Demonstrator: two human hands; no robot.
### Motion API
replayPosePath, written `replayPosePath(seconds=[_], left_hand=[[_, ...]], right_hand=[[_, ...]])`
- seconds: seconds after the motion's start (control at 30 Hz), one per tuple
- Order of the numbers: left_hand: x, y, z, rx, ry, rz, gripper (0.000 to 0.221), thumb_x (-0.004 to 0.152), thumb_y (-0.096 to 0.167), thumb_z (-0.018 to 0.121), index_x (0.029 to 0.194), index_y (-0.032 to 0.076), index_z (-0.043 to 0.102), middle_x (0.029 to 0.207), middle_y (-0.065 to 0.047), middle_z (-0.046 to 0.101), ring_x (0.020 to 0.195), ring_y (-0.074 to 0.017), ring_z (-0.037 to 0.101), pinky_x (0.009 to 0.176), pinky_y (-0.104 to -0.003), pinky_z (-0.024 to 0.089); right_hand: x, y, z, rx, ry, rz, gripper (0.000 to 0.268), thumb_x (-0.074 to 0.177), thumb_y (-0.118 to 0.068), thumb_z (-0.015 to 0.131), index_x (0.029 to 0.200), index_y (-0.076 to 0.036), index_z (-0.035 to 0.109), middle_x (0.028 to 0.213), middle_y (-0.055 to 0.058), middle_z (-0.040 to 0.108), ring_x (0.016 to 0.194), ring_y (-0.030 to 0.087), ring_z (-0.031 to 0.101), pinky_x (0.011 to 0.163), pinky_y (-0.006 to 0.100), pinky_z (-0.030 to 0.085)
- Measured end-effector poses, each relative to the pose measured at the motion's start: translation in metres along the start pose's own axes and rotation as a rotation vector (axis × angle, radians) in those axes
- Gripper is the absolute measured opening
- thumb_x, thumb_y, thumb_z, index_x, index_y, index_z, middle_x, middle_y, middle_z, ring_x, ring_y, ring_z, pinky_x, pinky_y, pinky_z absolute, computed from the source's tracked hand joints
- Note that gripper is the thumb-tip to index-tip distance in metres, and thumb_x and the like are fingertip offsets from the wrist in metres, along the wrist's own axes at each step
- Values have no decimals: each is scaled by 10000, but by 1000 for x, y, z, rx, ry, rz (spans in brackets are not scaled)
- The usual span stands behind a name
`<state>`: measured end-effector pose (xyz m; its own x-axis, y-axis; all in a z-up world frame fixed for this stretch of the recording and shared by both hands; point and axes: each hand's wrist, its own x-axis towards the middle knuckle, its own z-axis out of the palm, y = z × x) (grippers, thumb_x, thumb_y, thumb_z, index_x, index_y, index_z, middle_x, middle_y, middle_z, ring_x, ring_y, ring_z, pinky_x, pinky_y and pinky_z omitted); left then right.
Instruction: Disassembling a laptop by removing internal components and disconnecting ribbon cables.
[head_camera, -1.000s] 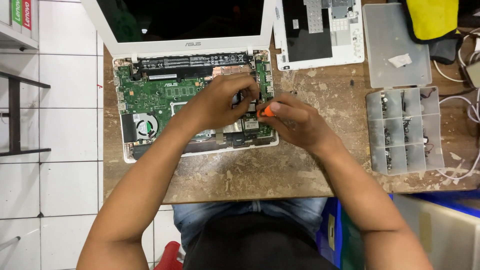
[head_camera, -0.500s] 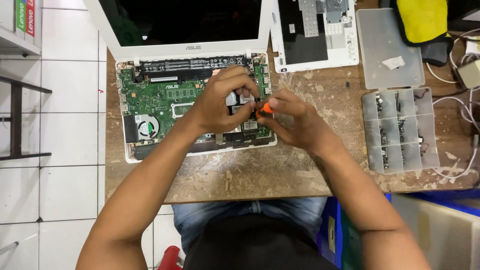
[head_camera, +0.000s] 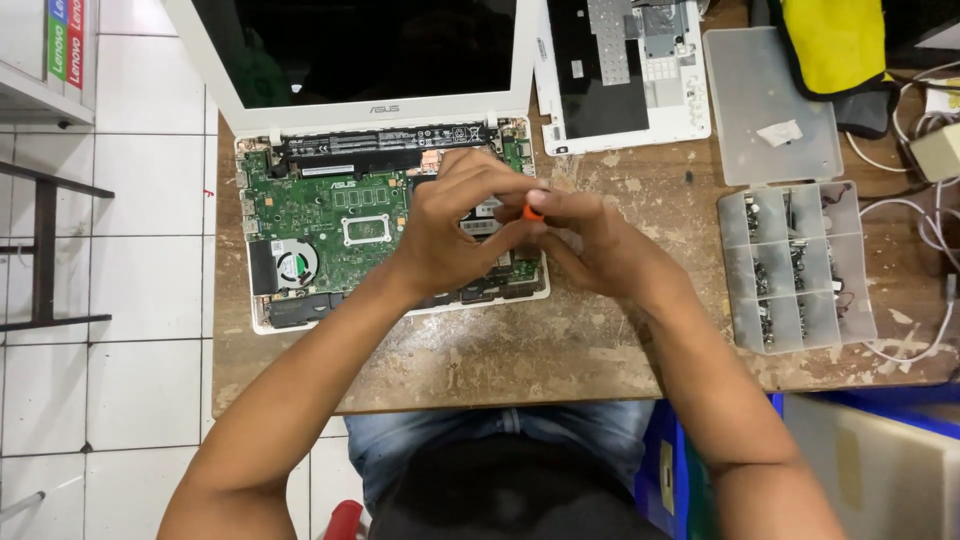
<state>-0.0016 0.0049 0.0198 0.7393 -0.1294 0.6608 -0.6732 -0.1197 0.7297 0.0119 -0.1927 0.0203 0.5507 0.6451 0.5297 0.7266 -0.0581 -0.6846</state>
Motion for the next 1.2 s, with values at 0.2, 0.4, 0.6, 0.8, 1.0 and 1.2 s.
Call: replayPosePath(seconds=[0.2, 0.4, 0.6, 0.8, 1.0, 1.2], left_hand=[[2, 4, -3, -118, -158, -17, 570, 1026, 242, 632, 1540, 96, 436, 1218, -27, 762, 1205, -250, 684, 1177, -475, 363], [-3, 2, 5, -28, -47, -27, 494, 901, 199, 841, 1347, 134, 641, 953, 52, 769, 1005, -196, 718, 1130, -441, 422], [6, 21, -9, -123, -259, -92, 616, 1043, 105, 666, 1593, 128, 390, 1287, -84, 743, 1362, -323, 597, 1270, -597, 232], [-5, -5, 3, -5, -106, -54, 749, 842, 255, 919, 1480, 131, 547, 964, -25, 783, 1133, -274, 703, 1220, -611, 299], [1, 4, -8, -185, -282, -154, 564, 1060, 120, 652, 1577, 170, 433, 1296, -60, 741, 1394, -275, 571, 1286, -587, 130], [-4, 2, -1, -51, -139, -97, 729, 923, 21, 877, 1493, 172, 450, 1027, -11, 774, 1204, -217, 726, 1364, -627, 228]], right_hand=[[-10, 15, 15, 37, 102, -69, 505, 927, 90, 708, 1309, -43, 406, 1024, 254, 724, 829, 395, 747, 662, 467, 614], [3, 2, 14, -252, 130, -153, 684, 871, 53, 811, 1352, -145, 366, 1126, 268, 687, 883, 397, 750, 664, 446, 644], [4, -1, 12, 142, 60, -102, 545, 976, 61, 654, 1378, -132, 342, 1222, 281, 666, 1069, 432, 713, 859, 501, 626], [-16, 23, 28, -289, 211, -173, 588, 892, 54, 766, 1327, -141, 422, 936, 201, 669, 701, 339, 680, 543, 379, 551], [-20, 27, 23, 71, 182, 12, 509, 912, 109, 728, 1324, 21, 442, 1075, 255, 723, 879, 378, 772, 699, 426, 630], [-21, 13, 8, -158, -52, 48, 1101, 979, 155, 720, 1646, -472, 109, 1605, 143, 477, 1578, 387, 366, 667, 266, 649]])
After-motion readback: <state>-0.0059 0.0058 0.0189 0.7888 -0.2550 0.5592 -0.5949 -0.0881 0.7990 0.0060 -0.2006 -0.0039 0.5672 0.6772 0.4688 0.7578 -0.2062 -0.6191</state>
